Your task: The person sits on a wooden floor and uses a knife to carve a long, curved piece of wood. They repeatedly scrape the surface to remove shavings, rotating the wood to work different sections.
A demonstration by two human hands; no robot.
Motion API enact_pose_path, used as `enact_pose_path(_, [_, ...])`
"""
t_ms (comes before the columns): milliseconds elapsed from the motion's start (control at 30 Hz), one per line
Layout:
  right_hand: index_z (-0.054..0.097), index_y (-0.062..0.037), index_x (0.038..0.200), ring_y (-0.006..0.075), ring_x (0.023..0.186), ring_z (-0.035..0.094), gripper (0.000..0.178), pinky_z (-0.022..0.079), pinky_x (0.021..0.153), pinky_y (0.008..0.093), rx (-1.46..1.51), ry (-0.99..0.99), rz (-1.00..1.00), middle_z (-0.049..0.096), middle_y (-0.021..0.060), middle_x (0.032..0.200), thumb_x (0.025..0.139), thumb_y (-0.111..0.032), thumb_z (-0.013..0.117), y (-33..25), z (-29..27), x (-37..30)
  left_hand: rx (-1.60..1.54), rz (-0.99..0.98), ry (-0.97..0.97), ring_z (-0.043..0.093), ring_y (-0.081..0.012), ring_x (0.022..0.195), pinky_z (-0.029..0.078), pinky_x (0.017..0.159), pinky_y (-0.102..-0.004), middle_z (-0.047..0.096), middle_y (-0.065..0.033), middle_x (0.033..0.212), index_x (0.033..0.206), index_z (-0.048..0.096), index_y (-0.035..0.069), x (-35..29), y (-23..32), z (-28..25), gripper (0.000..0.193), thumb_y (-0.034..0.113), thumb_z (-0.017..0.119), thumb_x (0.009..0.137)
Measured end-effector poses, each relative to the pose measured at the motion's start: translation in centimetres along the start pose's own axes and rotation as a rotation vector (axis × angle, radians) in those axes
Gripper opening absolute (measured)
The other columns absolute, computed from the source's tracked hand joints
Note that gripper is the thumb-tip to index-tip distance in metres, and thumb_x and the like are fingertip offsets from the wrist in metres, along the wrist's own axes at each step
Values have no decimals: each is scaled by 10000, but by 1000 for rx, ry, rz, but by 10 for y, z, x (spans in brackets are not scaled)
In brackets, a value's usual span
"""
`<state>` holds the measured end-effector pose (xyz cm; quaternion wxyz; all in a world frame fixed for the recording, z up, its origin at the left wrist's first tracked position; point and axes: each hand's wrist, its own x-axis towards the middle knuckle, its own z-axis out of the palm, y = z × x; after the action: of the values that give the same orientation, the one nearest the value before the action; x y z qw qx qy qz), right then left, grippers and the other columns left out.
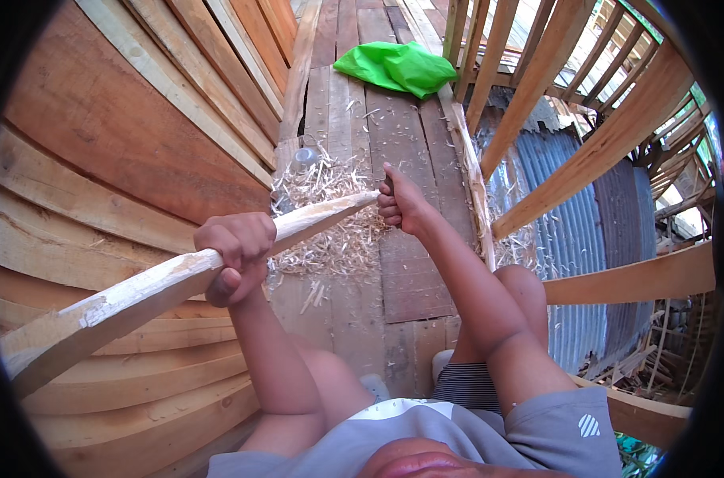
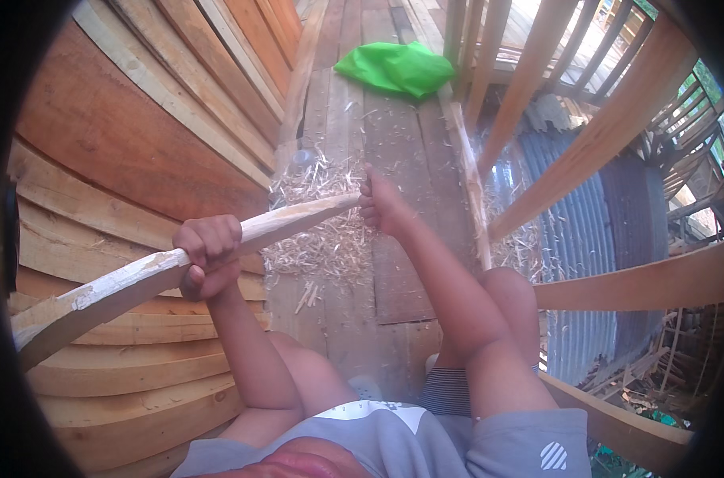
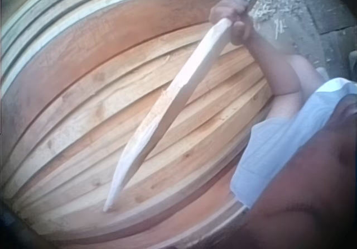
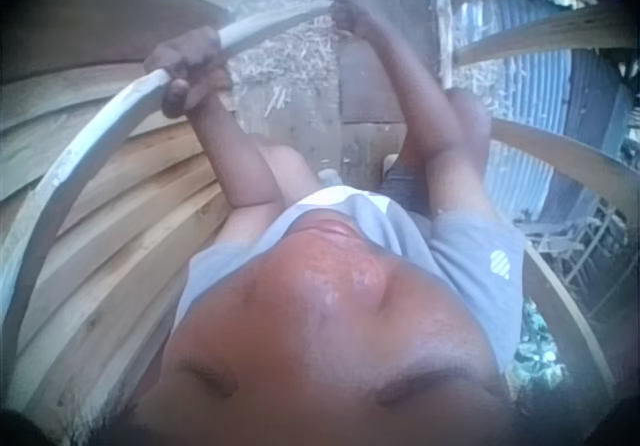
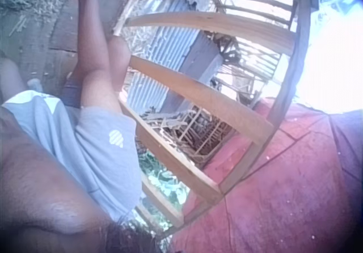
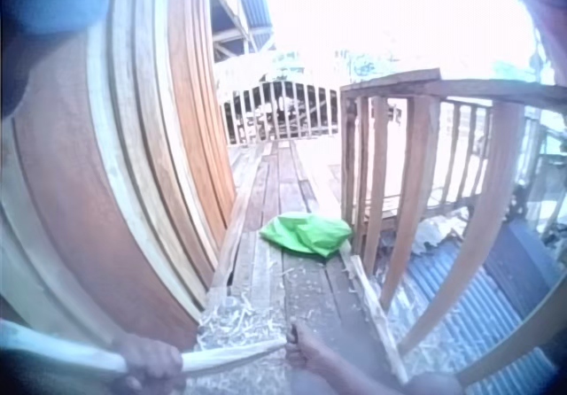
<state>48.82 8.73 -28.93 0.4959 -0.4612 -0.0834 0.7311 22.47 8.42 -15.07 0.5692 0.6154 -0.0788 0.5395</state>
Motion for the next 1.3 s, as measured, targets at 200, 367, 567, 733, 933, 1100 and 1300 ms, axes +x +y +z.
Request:
enact_pose_path(200, [357,-166,701,97,421,209,534,173,385,268,718,383,-450,247,-46,542,980,-620,343,-19,-20,-10,-3,15,55,361,-137,521,316,558,-307,408,22,592,681,419,130,-3,-1,0,336,248,719,775])
enact_pose_path(367, [445,-131,792,82,468,309,432,279,428,273,-286,284,-547,370,-41,619,968,-519,516,-24,-20,-4,-6,28,71,363,-143,513,315,546,-311,414,17,581,669,421,122,0,-3,3,334,240,718,764])
enact_pose_path(567, [558,-41,1002,81,551,471,240,379,463,272,-893,35,-343,544,30,756,956,-268,620,4,6,-17,27,23,75,363,-139,520,328,557,-312,412,17,588,665,410,128,-3,-2,-1,323,231,697,771])
enact_pose_path(733, [614,49,1047,278,715,627,558,506,665,402,-1039,226,-264,631,181,802,1006,-452,371,31,-10,8,15,31,70,361,-138,518,337,566,-315,414,17,593,669,411,130,-1,-1,1,313,227,690,772])
enact_pose_path(933, [640,129,897,449,880,651,646,485,805,504,-1273,394,-397,649,333,900,979,-394,270,48,19,0,45,26,64,372,-125,501,339,553,-297,413,35,573,669,424,139,-3,0,-2,304,227,696,770])
enact_pose_path(1100, [593,89,799,256,503,528,532,408,479,432,-1134,278,-247,581,189,640,940,-316,278,49,-35,22,45,34,44,375,-118,474,341,522,-285,415,46,552,641,418,147,2,-5,2,331,228,716,760])
enact_pose_path(1300, [588,127,1077,467,989,617,467,451,893,513,-1080,247,-87,604,345,1101,940,-228,316,30,0,15,19,19,23,385,-120,450,362,506,-286,435,44,533,607,408,149,-4,-2,-7,372,212,750,738])
